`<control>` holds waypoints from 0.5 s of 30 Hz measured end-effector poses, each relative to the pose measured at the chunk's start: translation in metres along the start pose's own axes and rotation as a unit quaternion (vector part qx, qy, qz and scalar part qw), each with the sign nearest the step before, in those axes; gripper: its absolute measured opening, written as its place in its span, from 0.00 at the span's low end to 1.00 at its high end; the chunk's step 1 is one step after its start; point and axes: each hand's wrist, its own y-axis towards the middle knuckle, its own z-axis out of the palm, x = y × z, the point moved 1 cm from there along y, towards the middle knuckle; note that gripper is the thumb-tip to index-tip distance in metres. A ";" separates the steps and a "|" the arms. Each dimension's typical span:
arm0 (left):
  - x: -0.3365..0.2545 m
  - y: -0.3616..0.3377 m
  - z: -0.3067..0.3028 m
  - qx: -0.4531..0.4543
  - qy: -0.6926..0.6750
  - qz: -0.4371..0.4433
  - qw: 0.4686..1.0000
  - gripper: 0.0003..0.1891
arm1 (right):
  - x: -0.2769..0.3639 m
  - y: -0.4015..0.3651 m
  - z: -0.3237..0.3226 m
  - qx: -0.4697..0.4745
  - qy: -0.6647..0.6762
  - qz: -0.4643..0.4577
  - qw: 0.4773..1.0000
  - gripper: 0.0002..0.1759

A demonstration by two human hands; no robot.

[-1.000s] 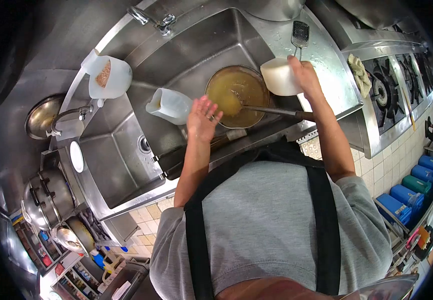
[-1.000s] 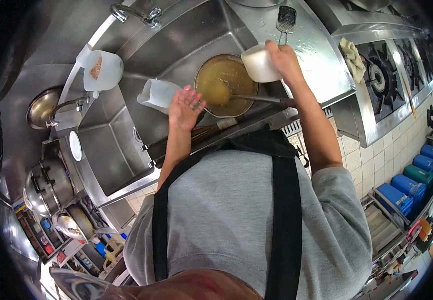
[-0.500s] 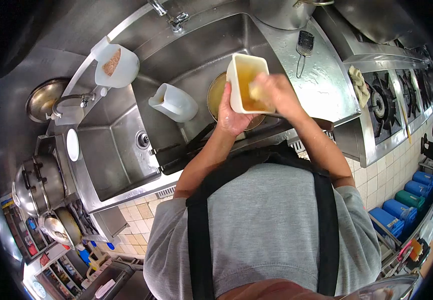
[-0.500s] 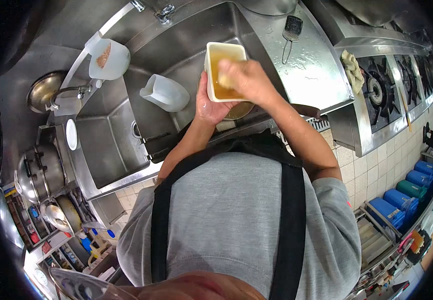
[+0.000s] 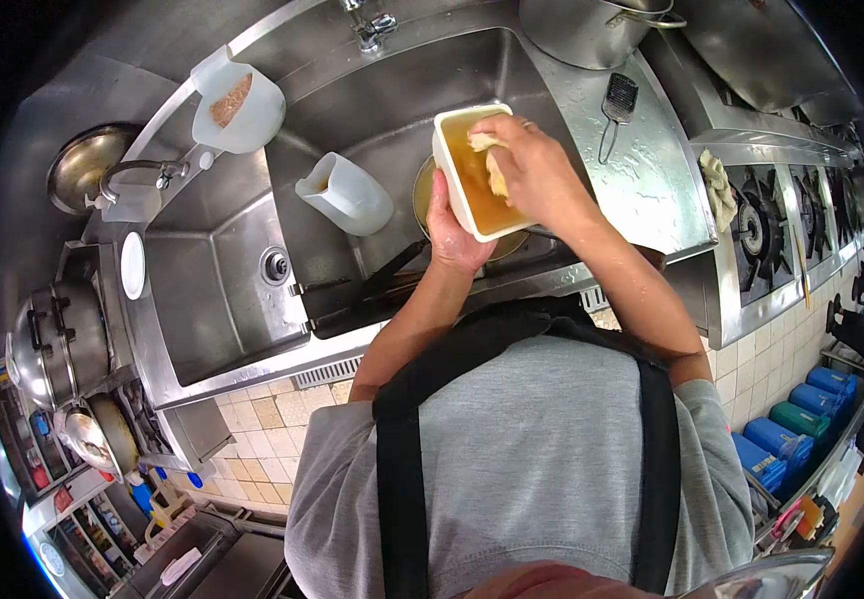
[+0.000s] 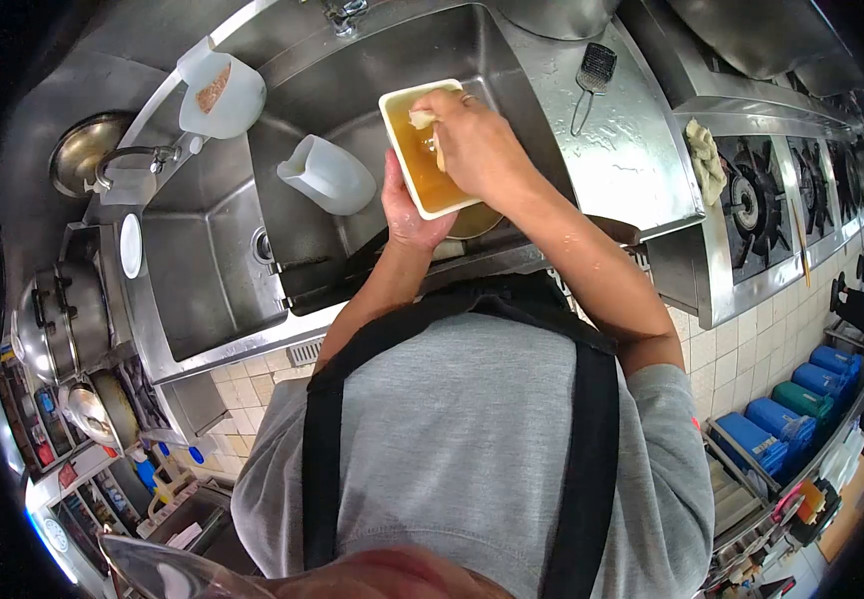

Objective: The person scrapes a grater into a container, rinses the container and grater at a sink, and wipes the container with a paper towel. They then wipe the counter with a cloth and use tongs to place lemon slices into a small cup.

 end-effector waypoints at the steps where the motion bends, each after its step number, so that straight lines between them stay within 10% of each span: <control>1: 0.000 0.000 0.001 -0.009 0.008 0.009 1.000 0.29 | 0.001 0.000 0.005 -0.005 -0.051 -0.002 0.999 0.15; 6: -0.001 0.001 -0.005 -0.027 0.032 0.015 0.999 0.31 | 0.007 0.010 0.020 0.080 -0.151 0.060 0.983 0.15; 15: -0.014 -0.001 0.000 -0.027 -0.014 -0.018 0.999 0.30 | 0.019 0.014 0.015 0.229 -0.263 -0.144 0.926 0.13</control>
